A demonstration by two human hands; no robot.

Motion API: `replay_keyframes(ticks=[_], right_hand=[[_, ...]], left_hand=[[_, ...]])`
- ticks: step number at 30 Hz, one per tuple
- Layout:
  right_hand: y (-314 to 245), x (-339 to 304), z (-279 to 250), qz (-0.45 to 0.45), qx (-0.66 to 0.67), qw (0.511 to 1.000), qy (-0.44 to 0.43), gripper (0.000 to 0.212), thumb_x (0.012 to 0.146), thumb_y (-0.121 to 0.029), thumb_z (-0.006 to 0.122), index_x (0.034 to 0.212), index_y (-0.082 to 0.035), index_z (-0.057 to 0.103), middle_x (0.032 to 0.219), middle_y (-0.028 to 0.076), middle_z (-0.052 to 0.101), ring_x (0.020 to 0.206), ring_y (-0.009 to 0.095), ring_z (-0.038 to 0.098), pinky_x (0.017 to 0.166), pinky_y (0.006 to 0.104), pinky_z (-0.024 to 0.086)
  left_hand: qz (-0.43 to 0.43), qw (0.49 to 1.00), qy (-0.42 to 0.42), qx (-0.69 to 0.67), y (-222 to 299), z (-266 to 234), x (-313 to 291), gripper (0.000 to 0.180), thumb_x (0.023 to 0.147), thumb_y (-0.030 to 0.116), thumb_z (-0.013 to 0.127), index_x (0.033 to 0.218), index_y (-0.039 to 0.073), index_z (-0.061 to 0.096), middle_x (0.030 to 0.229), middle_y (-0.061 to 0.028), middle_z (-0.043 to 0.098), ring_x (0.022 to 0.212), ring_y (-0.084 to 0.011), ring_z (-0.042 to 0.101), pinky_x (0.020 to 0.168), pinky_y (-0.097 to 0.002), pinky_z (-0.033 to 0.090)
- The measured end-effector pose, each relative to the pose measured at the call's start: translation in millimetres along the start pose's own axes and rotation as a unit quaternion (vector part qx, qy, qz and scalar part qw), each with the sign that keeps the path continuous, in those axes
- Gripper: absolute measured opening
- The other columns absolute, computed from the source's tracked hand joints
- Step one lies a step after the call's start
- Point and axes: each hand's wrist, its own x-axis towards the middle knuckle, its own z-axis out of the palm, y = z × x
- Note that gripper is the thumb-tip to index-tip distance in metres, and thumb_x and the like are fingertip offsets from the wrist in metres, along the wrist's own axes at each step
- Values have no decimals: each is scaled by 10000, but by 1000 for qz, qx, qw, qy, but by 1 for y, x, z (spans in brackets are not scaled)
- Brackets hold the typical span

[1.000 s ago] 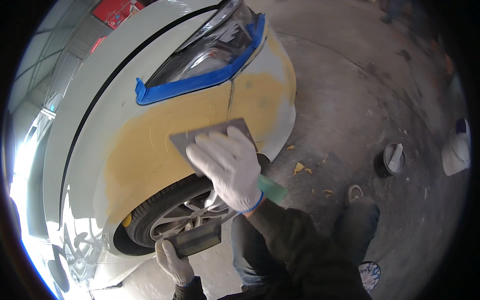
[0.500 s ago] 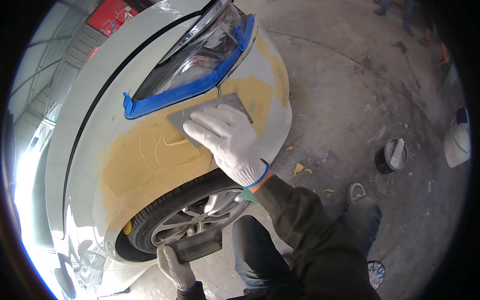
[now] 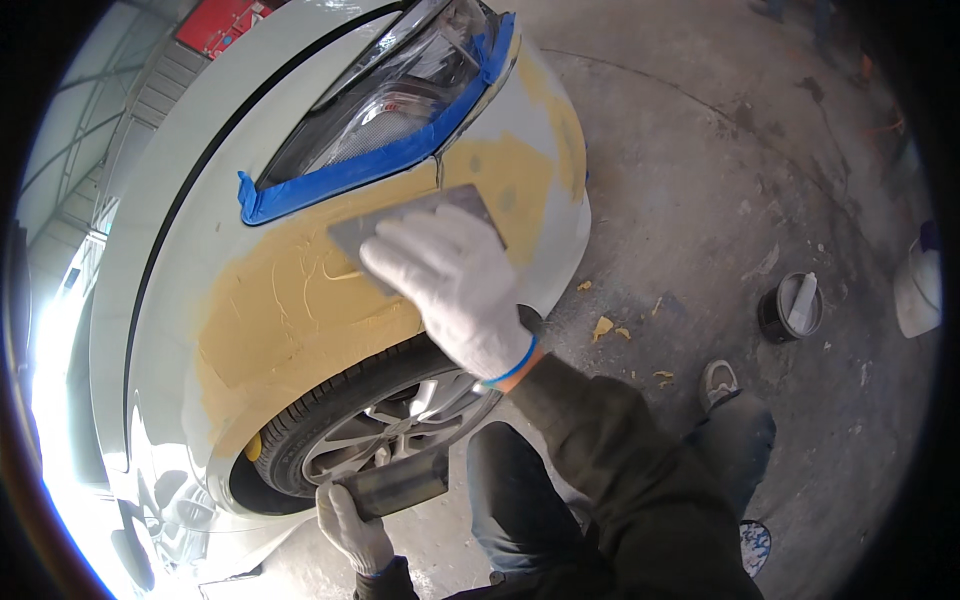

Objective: The person sands the front bumper of a white car using a sanding block and a yellow sponge. They repeatedly apply and smooth a yellow filler material on the bumper surface.

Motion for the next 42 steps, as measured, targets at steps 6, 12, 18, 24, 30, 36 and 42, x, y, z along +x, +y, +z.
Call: replay_keyframes(ticks=[6, 12, 18, 24, 30, 36, 42], right_hand=[[-43, -33, 12, 36, 76, 996, -4, 388, 660, -41, 751, 1044, -36, 704, 1011, 118, 685, 814, 279, 659, 655, 390, 479], [-42, -33, -5, 50, 21, 998, -26, 492, 619, -73, 734, 1105, -30, 676, 1002, 125, 689, 785, 276, 649, 632, 380, 447], [-65, -56, 10, 77, 58, 995, -9, 480, 613, -26, 748, 1092, -58, 739, 1030, 125, 701, 811, 284, 664, 622, 411, 459], [-17, -21, -13, 38, -76, 996, 15, 456, 740, -18, 726, 1185, -115, 745, 1139, 104, 724, 982, 310, 688, 859, 475, 540], [10, -3, -5, 11, 8, 1000, -23, 458, 768, 40, 703, 1206, -82, 757, 1182, 147, 708, 1041, 357, 675, 918, 480, 542], [-44, -31, -1, 25, 18, 999, 15, 444, 683, -65, 755, 1127, -64, 743, 1046, 115, 716, 833, 289, 684, 678, 441, 495], [-74, -54, 20, 19, 13, 1000, -13, 409, 592, -119, 764, 997, -69, 733, 966, 80, 695, 694, 210, 597, 565, 346, 369]], left_hand=[[2, 998, 11, 54, 5, 4, -3, 464, 1123, 390, 481, 1028, -32, 651, 934, -85, 635, 866, -162, 590, 832, -309, 475], [1, 1000, 5, 7, -7, -7, -1, 399, 1096, 360, 580, 1103, -38, 618, 936, -77, 673, 835, -120, 622, 747, -265, 500], [6, 1000, 8, 11, -6, -7, 0, 369, 1096, 345, 582, 1061, -21, 603, 915, -61, 659, 812, -109, 607, 731, -251, 495], [2, 1000, 11, -10, -11, -6, 2, 350, 1096, 327, 576, 1061, -20, 603, 918, -63, 661, 794, -110, 593, 729, -253, 491], [-6, 1000, 0, 13, -3, -7, -2, 445, 1114, 400, 521, 1051, -26, 633, 948, -65, 624, 862, -138, 575, 812, -281, 466], [-7, 1000, 13, -2, -9, -14, 1, 460, 1115, 418, 519, 1066, -25, 635, 953, -62, 627, 870, -137, 588, 820, -284, 478], [-6, 999, 28, 23, -5, -21, -1, 449, 1119, 398, 492, 1065, -23, 636, 951, -70, 632, 858, -138, 584, 816, -288, 478]])
